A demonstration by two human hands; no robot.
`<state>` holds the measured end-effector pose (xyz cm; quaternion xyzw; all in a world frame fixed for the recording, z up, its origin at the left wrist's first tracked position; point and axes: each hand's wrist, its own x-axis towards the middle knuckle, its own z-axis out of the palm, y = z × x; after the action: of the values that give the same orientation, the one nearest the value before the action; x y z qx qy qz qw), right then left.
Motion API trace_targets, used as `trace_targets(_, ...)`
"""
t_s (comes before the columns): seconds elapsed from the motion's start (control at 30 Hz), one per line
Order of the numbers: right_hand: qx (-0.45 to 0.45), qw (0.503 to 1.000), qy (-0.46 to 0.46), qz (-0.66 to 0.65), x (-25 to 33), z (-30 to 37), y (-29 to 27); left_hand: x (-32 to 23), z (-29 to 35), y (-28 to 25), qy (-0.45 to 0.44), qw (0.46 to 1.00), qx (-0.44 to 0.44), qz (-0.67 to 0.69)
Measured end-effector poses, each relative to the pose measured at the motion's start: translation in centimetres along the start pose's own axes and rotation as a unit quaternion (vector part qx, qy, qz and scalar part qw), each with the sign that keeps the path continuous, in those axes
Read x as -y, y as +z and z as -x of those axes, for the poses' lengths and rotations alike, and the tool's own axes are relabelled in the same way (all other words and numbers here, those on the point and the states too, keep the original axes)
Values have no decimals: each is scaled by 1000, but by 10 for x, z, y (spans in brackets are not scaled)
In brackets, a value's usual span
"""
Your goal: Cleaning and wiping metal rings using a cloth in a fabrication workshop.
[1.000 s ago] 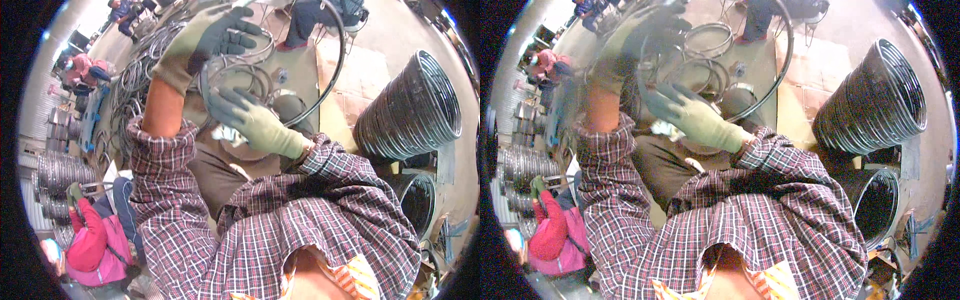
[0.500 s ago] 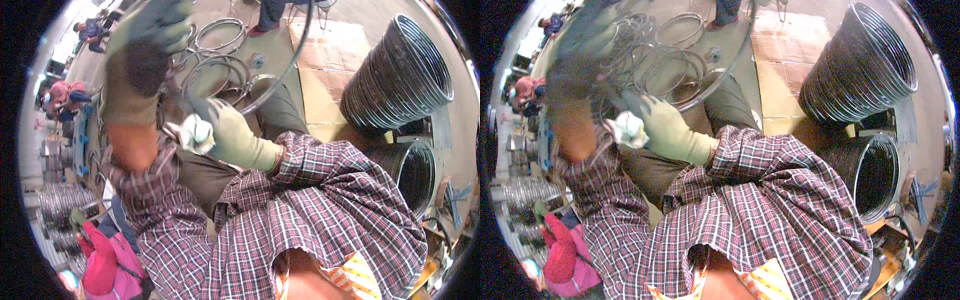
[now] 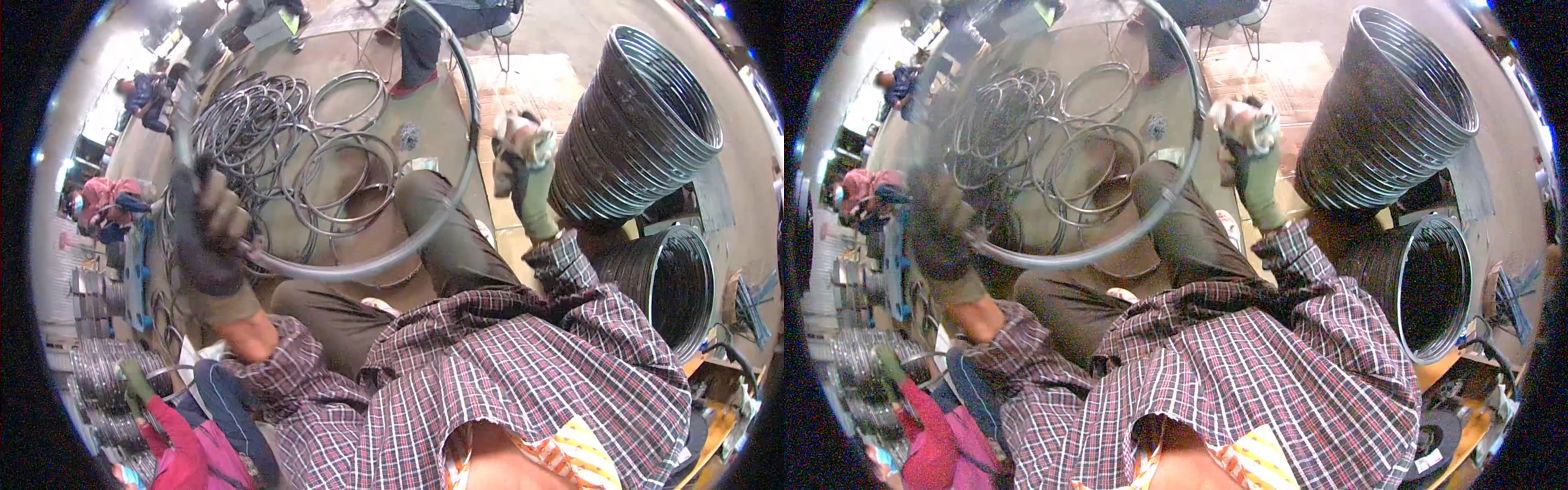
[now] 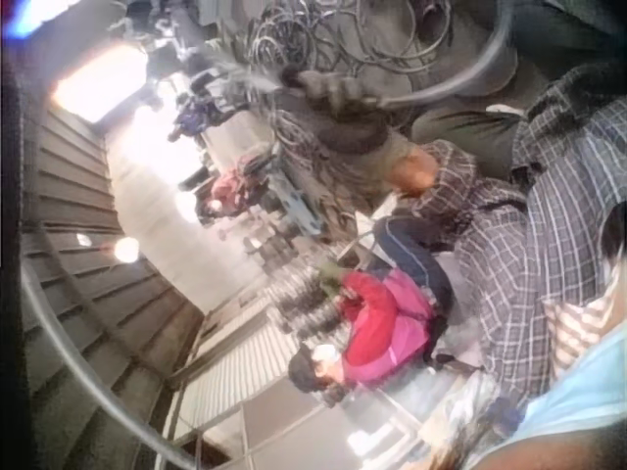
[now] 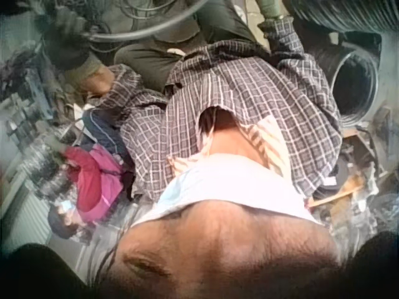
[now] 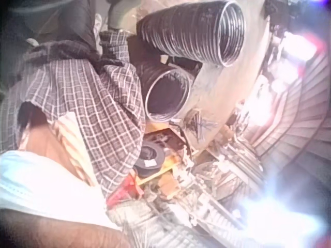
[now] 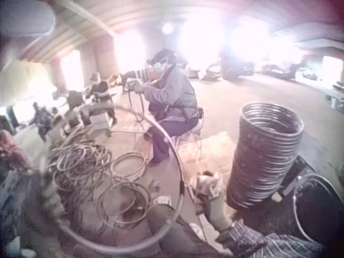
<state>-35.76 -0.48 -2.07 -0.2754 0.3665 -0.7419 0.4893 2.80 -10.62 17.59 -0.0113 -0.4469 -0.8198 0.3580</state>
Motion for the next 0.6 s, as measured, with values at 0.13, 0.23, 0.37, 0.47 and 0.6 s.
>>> trace_targets(0.13, -58, 985, -10, -160, -46, 24, 25, 66, 55, -79, -4, 972, -142, 184)
trace_targets(0.23, 7, 991, 15, 132, -60, 50, 23, 95, 77, -97, -34, 959, -229, 164)
trace_targets(0.37, 49, 998, 24, -40, -84, 9, -9, 108, 89, -100, -38, 912, -408, 30)
trace_targets(0.47, -28, 968, -46, 247, -53, -24, 18, 104, 95, -84, -29, 921, -388, -20)
trace_targets(0.6, 73, 990, -58, 102, 7, -102, 73, 103, 92, -65, -26, 906, -402, -130)
